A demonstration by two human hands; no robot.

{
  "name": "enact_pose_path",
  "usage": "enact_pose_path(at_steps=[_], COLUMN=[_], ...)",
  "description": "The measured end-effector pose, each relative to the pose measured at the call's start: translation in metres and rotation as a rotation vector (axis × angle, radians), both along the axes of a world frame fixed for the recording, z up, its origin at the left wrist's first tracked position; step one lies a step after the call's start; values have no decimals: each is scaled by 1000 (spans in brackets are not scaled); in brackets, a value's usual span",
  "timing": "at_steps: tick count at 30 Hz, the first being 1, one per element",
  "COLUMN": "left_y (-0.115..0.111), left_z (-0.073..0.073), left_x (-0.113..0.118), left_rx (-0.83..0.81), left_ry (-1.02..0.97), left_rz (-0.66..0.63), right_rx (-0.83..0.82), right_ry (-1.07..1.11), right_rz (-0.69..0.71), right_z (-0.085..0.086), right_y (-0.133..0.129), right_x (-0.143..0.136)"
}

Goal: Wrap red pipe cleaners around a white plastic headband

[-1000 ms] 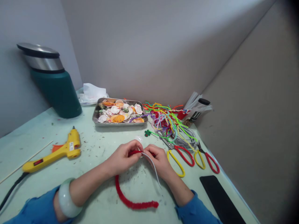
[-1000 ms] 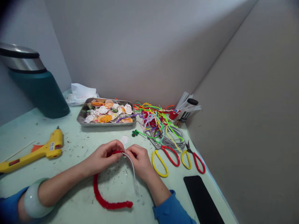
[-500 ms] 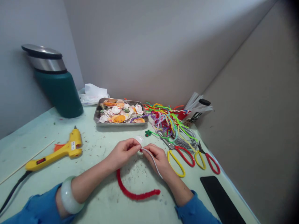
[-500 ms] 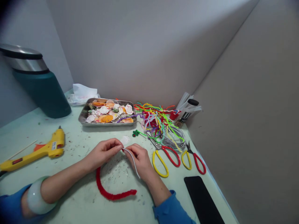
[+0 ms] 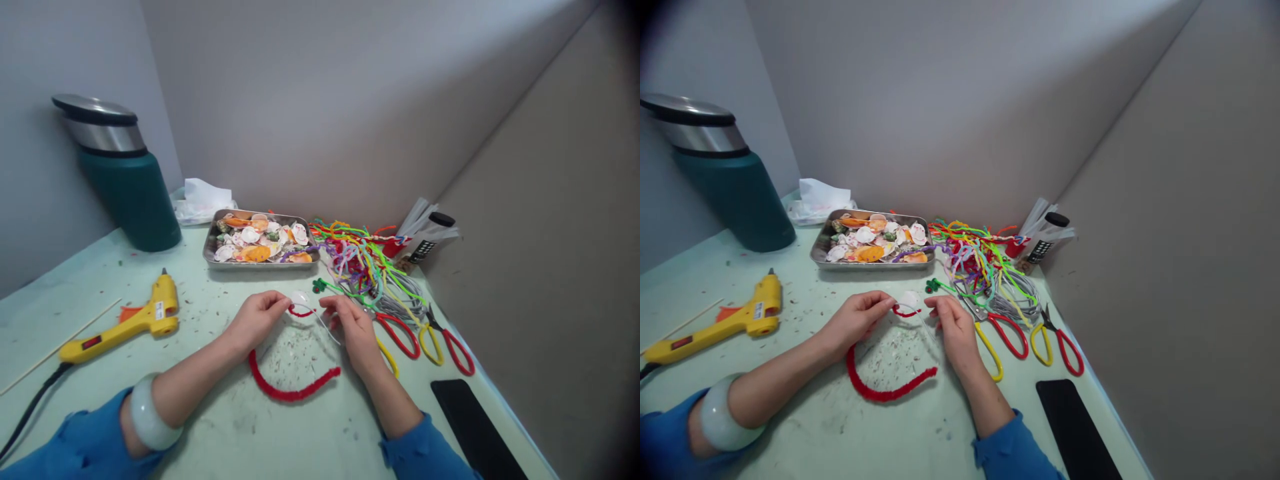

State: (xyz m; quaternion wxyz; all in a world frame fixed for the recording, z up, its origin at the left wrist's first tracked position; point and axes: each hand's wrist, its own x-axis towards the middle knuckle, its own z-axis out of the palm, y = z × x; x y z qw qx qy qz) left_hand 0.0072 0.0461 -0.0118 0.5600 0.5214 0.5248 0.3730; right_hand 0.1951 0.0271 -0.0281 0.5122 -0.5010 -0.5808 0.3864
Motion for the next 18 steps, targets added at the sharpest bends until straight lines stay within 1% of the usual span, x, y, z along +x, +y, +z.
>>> enact_pose_path(at_steps=[2,5,8,10,12,13,15,17,18], left_y=[1,1,1,1,1,1,1,2,2], left_z=[-2,-3,-4,-5,-5,-5,-6,-7,-7], left_x=[-1,-1,-1,-1,-1,-1,-1,-1,-2], left_rx=[30,72,106,122,135,141,155,181,198], left_ry=[29,69,109,128,146,155,172,185,192], left_rz=[8,-8,-22,-26,-32,-36,-47,-52,-50], right_rx=[96,256,339,314,228,166,99,155,205], right_ry=[-38,-156,-262,-245,-173,-155,-148,-233,-307], right_rz=[-4,28,88,86,17,-17,-89,-106,-77], right_z=[3,10,13,11,6,4,-2,-6,-7], right_y=[0,-4,-7,-4,1,3,7,7,6], right_x=[1,-1,-2,1,7,11,15,14,12])
